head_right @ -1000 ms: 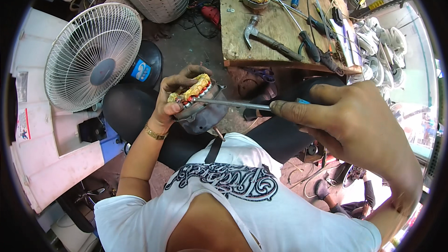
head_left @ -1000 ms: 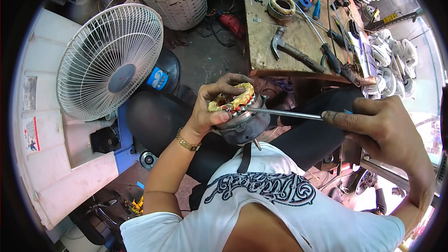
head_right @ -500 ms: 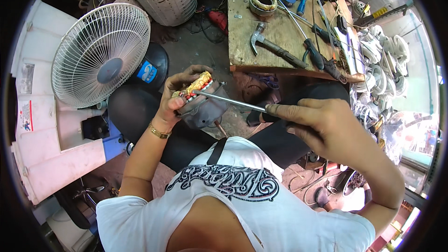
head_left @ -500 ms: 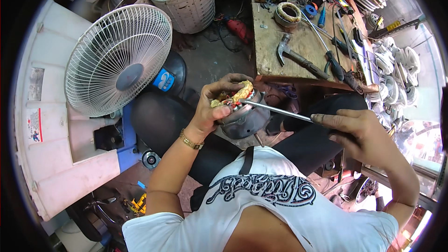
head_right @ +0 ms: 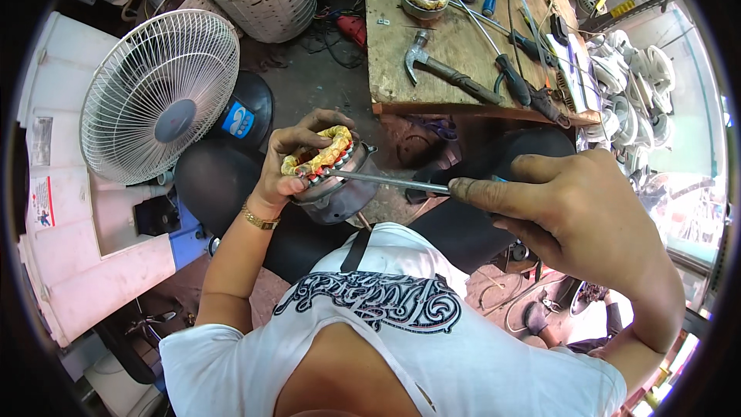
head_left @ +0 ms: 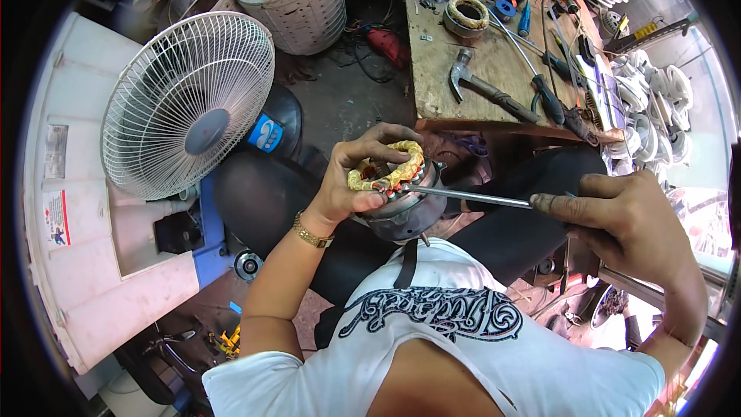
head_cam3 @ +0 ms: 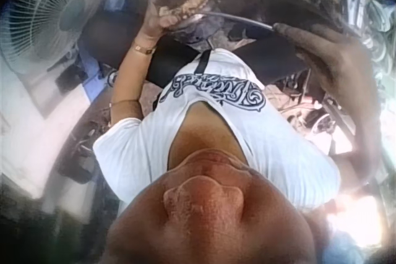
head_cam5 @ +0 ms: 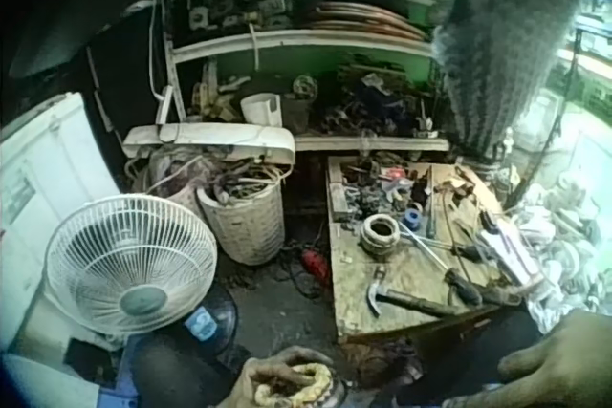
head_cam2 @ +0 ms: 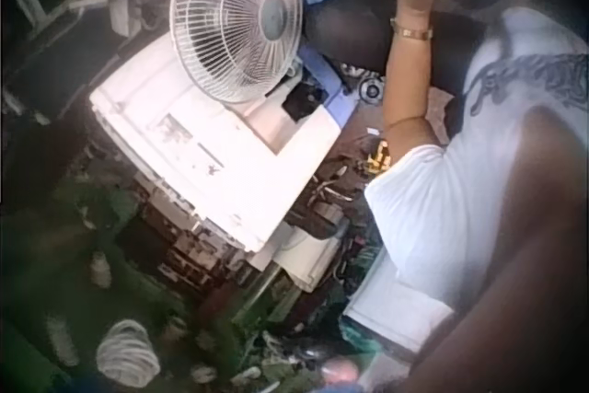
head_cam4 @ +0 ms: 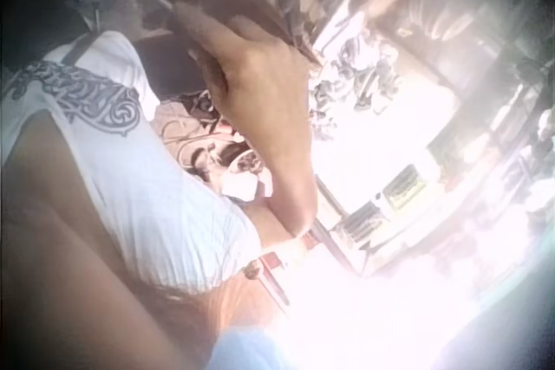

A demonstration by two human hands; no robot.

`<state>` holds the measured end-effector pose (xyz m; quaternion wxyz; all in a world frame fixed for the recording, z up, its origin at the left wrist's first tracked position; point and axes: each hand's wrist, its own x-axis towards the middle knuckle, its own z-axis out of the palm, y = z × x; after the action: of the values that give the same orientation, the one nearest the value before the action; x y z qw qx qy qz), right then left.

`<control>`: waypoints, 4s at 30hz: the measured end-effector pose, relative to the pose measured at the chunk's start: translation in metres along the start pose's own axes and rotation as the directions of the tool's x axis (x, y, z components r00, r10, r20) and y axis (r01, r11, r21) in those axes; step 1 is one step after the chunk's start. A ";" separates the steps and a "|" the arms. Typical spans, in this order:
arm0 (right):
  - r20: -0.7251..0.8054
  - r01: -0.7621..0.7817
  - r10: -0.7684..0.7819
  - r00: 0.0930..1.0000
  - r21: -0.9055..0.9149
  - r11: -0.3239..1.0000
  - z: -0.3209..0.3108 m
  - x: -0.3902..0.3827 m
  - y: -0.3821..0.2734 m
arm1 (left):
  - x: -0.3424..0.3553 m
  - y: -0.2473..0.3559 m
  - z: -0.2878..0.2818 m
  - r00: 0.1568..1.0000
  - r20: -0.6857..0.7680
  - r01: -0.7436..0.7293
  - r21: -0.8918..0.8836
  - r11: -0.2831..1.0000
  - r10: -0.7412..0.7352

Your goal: The person disassembles an electric fan motor by hand and using a screwdriver and hammer, tapping the casing to loosen parts and removing the internal components.

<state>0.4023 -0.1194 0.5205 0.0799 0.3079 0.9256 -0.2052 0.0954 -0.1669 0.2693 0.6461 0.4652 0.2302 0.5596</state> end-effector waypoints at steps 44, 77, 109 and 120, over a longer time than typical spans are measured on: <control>-0.258 0.458 0.664 0.702 0.877 -0.144 0.207 -0.003 0.206 | -0.163 0.152 -0.010 0.822 -0.317 -0.480 0.062 0.875 0.473; -0.159 0.109 0.801 0.578 0.987 0.118 0.209 0.019 0.170 | -0.484 -0.064 -0.281 0.291 -0.901 0.891 0.378 0.251 0.321; -0.373 -0.131 0.014 0.928 -0.291 0.948 0.166 0.139 0.242 | -0.374 -0.027 -0.225 0.191 -0.981 0.786 0.129 0.605 -0.038; -0.518 -0.108 -0.099 0.850 -0.354 0.929 0.141 0.186 0.271 | -0.049 0.149 -0.069 0.207 -0.575 0.132 0.818 0.560 0.791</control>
<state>0.4206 0.1170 0.2528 -0.1200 0.3337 0.9327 0.0653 -0.0500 -0.1984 0.3549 -0.0262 0.3007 0.6359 0.7103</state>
